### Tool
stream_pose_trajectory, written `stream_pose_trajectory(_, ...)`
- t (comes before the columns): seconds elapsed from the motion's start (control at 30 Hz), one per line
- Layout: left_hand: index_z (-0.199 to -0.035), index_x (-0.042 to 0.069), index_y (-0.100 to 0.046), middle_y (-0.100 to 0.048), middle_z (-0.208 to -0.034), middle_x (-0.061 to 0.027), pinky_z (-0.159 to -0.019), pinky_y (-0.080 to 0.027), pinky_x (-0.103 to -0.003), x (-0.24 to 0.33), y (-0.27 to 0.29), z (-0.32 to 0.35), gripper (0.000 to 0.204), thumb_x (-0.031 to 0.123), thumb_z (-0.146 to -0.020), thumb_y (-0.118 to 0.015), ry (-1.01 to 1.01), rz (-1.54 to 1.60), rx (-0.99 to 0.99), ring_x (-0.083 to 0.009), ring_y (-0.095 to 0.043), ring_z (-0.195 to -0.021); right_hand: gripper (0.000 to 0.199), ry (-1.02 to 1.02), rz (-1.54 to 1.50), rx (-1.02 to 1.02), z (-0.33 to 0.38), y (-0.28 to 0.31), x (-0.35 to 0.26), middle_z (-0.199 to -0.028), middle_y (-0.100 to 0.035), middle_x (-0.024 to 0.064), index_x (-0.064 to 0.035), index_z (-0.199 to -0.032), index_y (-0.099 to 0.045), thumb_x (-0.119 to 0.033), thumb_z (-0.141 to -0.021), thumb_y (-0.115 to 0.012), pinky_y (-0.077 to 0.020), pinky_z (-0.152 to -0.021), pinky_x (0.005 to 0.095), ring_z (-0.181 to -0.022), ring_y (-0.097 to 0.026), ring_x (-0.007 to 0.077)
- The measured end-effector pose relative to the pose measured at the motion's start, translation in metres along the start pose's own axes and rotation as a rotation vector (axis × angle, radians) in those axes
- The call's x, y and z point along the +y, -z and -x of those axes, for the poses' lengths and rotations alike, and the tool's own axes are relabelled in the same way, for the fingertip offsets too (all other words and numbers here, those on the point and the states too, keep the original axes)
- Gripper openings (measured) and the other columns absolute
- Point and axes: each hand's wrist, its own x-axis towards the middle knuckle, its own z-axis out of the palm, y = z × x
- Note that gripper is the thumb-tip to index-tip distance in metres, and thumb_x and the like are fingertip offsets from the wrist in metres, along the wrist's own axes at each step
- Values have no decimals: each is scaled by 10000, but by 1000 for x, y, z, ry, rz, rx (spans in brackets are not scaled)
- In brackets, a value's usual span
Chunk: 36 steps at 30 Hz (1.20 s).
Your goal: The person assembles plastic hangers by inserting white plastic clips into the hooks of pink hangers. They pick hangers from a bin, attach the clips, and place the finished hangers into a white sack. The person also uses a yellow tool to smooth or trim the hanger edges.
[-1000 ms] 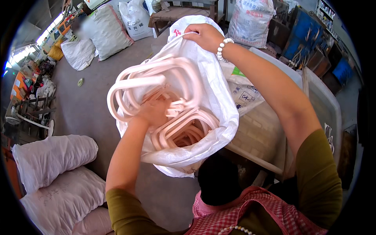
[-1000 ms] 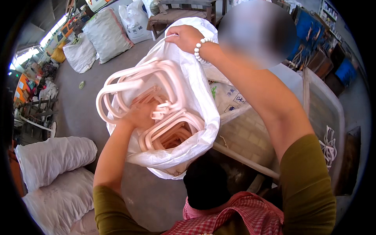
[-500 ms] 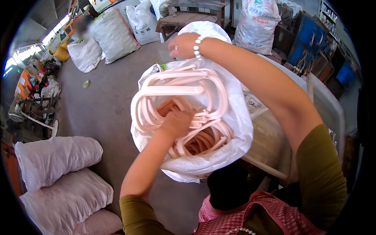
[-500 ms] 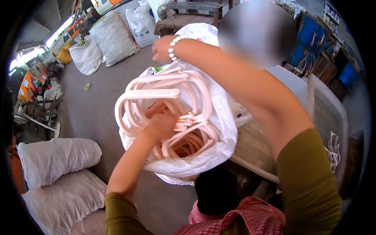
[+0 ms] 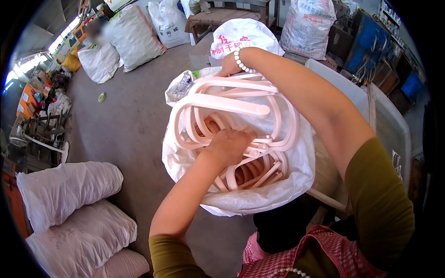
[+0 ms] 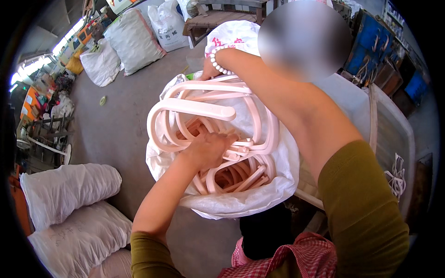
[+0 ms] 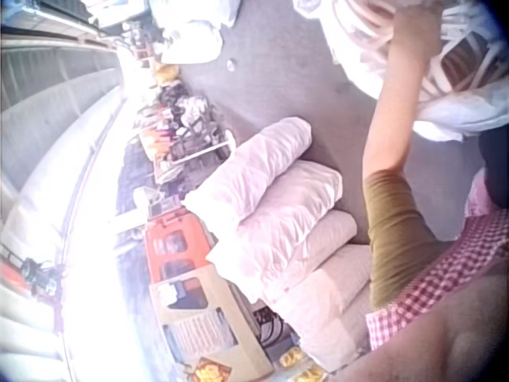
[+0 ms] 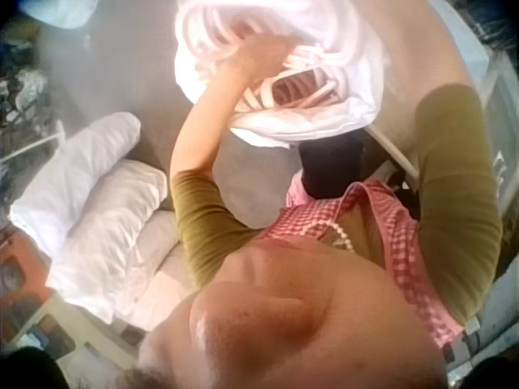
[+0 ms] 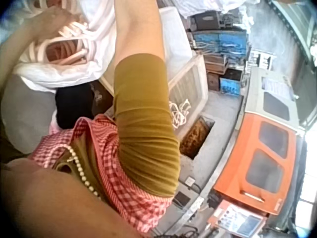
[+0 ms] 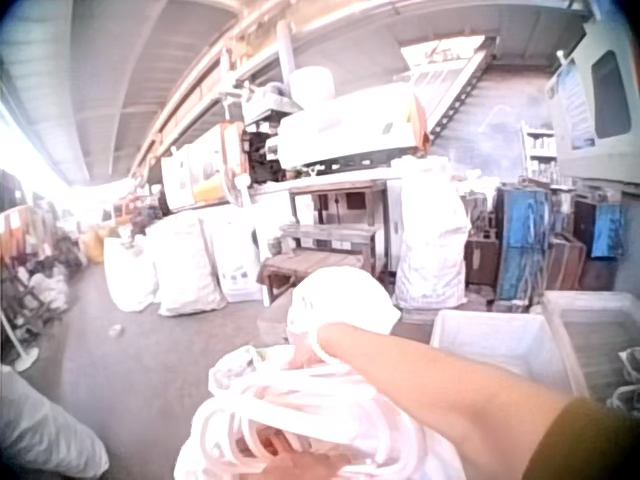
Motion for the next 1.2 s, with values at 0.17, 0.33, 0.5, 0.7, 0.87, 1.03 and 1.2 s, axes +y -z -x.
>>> stream_pose_trajectory(0.17, -1064, 62, -546, -657, -938, -165, -801, -498, -412, -2, -1, 7, 338, -9, -736, -585, -30, -4, 31, -327, -639, -930, 347, 30, -229, -186, 6, 2, 0, -871, -694, 65, -48, -960, -724, -348, -794, -669, -513, -680, 334, -711, -640, 166)
stream_pose_trajectory(0.33, -1167, 64, -521, -636, -996, -197, -844, -482, -428, -1, 4, 6, 448, 6, -727, -584, -5, 61, -82, -352, -613, -980, 355, 147, -114, 42, 8, 8, -11, -897, -695, 114, -34, -965, -700, -357, -835, -629, -499, -763, 362, -809, -650, 231)
stream_pose_trajectory(0.5, -1226, 85, -506, -619, -1053, -202, -879, -464, -433, -10, -3, -9, 494, 107, -745, -620, -44, 115, -171, -370, -586, -1028, 323, 283, -212, 685, -12, 33, -46, -867, -659, 197, -16, -900, -665, -315, -890, -544, -479, -744, 412, -802, -618, 348)
stream_pose_trajectory(0.7, -1282, 70, -474, -610, -1109, -213, -913, -448, -382, -29, -1, 3, 608, 171, -716, -670, 75, 359, -182, -339, -583, -1056, 315, 317, -337, 787, 29, 56, -55, -817, -645, 165, -22, -903, -630, -321, -909, -532, -454, -717, 393, -766, -593, 339)
stream_pose_trajectory(0.87, -1285, 9, -461, -611, -1129, -191, -934, -425, -318, -43, 8, 13, 647, 130, -681, -657, 205, 664, -150, -285, -582, -1057, 360, 222, -356, 595, 60, 42, -43, -959, -640, 150, -17, -953, -611, -369, -905, -548, -457, -765, 364, -879, -602, 281)
stream_pose_trajectory(1.03, -1314, 22, -437, -599, -1164, -193, -972, -402, -334, -60, -17, 15, 710, 157, -661, -681, 283, 628, -128, -293, -561, -1102, 842, -87, -325, 660, 90, -6, -8, -1204, -539, 237, -1, -1276, -481, -608, -717, -649, -432, -933, 416, -1100, -531, 376)
stream_pose_trajectory(1.2, -1386, 82, -383, -577, -1196, -220, -987, -395, -353, -29, 13, 15, 791, 269, -675, -674, 394, 429, -86, -316, -550, -1123, 719, -250, -344, 411, 132, -56, 42, -1015, -640, 222, 70, -1084, -613, -563, -747, -658, -482, -829, 377, -933, -624, 284)
